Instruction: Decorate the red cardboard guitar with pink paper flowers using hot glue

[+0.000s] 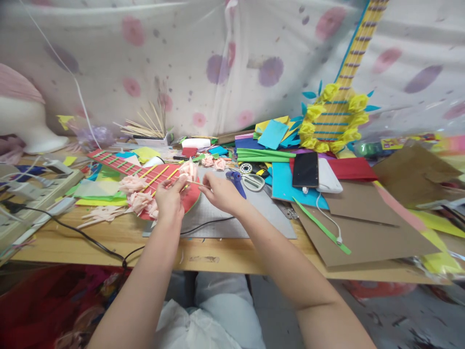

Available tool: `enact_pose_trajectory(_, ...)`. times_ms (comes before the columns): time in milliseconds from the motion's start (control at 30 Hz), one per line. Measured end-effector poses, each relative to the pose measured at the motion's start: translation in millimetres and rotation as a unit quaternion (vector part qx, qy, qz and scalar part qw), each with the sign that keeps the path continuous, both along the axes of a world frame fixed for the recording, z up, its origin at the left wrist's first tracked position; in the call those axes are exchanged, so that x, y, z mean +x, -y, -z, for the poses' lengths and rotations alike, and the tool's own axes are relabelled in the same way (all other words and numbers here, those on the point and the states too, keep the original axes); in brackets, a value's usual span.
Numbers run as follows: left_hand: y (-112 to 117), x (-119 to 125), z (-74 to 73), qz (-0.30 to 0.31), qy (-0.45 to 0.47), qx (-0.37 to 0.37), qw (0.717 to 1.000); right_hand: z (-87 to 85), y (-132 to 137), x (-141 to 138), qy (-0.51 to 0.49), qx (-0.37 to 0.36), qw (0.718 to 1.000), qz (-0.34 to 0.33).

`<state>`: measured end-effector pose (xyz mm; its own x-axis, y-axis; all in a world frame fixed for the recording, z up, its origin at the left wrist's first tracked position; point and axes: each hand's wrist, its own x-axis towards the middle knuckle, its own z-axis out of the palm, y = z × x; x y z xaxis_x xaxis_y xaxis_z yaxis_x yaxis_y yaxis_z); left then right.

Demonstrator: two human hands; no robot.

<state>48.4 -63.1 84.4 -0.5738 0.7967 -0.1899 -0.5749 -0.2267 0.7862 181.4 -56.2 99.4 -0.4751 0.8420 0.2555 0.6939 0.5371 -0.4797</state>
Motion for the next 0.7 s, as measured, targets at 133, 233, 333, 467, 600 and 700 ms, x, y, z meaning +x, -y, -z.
enact_pose_trajectory(133,-0.3,0.5,-0.4,-0.002,0.005,-0.006,1.000,1.6,-1.3,-0.6,0.002,0.011,1.000,0.008)
enact_pose_trajectory(233,-0.9,0.6,-0.8,-0.002,0.006,-0.013,1.000,0.9,-2.0,-2.1,0.003,0.010,1.000,0.015)
enact_pose_trajectory(333,-1.8,0.3,-0.5,0.002,0.014,-0.017,1.000,0.4,-2.7,-3.2,0.011,0.009,1.000,0.023)
enact_pose_trajectory(467,-4.0,-1.4,-0.2,0.023,0.043,-0.021,0.999,1.6,-5.8,-3.7,0.026,0.011,0.999,0.037)
enact_pose_trajectory(600,-12.7,-4.7,-4.2,0.062,0.060,-0.027,0.996,1.1,-15.8,-4.6,0.049,0.026,0.997,0.055)
enact_pose_trajectory(700,-26.3,-7.0,-9.7,0.087,0.052,-0.037,0.994,-1.5,-28.1,-6.6,0.073,0.049,0.993,0.075)
